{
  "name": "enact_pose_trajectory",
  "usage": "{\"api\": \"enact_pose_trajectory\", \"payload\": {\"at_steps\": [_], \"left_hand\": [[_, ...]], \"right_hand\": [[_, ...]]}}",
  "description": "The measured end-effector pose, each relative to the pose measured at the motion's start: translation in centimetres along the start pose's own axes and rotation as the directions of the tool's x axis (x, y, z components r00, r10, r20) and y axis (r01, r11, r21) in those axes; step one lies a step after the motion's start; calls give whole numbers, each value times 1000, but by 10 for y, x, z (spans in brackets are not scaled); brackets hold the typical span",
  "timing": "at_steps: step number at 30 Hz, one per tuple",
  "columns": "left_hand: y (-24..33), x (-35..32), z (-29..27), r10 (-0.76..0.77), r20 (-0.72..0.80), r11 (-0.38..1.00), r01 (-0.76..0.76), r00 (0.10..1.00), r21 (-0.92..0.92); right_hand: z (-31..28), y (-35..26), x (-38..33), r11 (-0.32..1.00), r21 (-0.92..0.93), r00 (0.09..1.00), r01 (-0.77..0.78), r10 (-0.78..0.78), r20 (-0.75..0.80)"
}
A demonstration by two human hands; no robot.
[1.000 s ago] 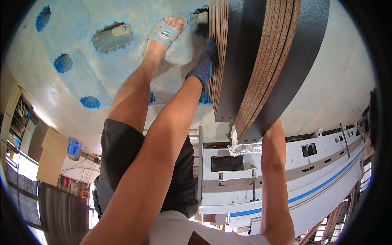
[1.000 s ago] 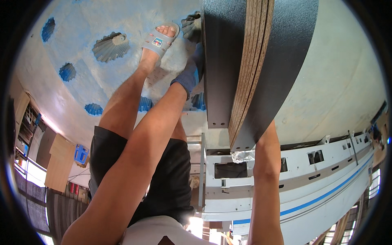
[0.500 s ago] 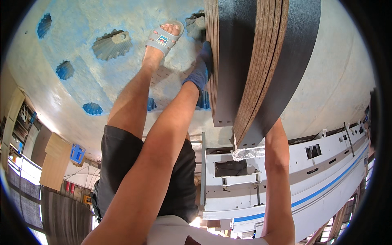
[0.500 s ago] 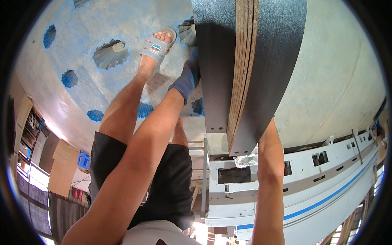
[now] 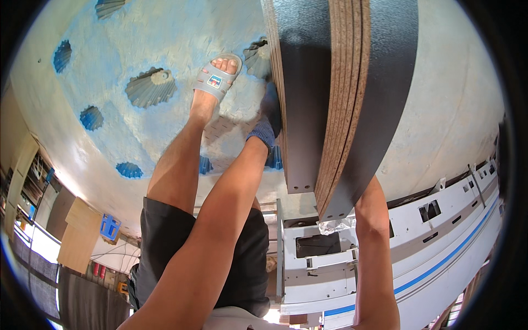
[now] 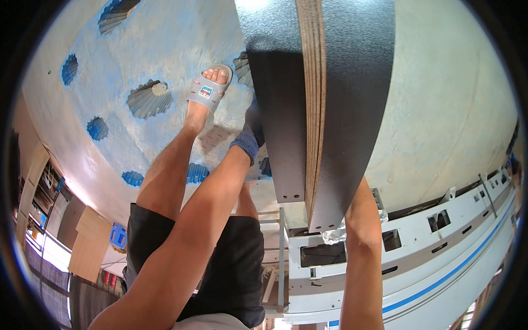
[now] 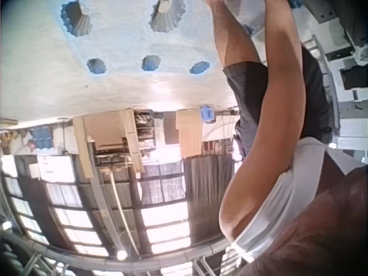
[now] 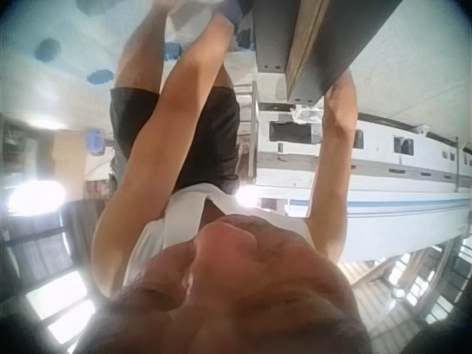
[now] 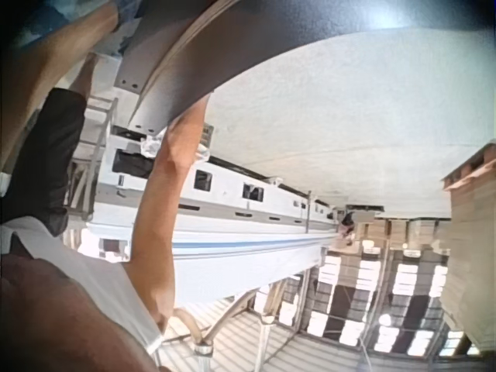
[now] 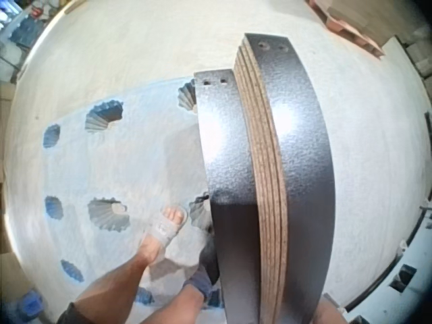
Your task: The person feeds wooden boards into an edge banding machine, then removes the edge-banded pieces and stacks them onto a pallet.
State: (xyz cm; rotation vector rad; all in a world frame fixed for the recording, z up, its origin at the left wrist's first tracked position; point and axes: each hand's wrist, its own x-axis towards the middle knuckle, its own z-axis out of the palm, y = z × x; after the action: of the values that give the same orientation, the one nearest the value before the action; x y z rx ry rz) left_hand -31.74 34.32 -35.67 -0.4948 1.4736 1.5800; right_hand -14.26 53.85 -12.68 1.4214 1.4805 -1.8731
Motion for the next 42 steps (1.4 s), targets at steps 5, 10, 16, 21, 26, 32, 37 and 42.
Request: {"api": "enact_pose_trajectory", "payload": {"at_steps": [5, 10, 16, 21, 26, 32, 37, 42], "left_hand": [[-5, 4, 0, -18, 47, 959, 30, 999, -280], [16, -7, 11, -316, 118, 621, 299, 941, -725], [26, -5, 10, -266, 88, 740, 261, 960, -620], [21, -4, 7, 78, 444, 649, 292, 893, -702], [3, -5, 12, -215, 233, 734, 314, 949, -603], [-40, 41, -52, 365, 371, 900, -426, 854, 95], [-10, -10, 9, -206, 115, 824, 236, 972, -515], [21, -59, -40, -123, -33, 969, 113, 992, -220]], "right_hand": [[7, 5, 11, 999, -1, 999, 46, -46, -5], [16, 13, 37, 994, -14, 994, 111, -111, 7], [38, 14, 68, 979, -30, 979, 202, -200, 47], [45, 22, 91, 965, -35, 964, 261, -259, 55], [42, 31, 103, 958, -59, 960, 280, -277, 47], [62, 3, 119, 936, -61, 933, 348, -339, 118], [23, 31, 111, 944, -142, 952, 297, -280, 126], [11, 41, 78, 939, -178, 933, 295, -242, 267]]}}
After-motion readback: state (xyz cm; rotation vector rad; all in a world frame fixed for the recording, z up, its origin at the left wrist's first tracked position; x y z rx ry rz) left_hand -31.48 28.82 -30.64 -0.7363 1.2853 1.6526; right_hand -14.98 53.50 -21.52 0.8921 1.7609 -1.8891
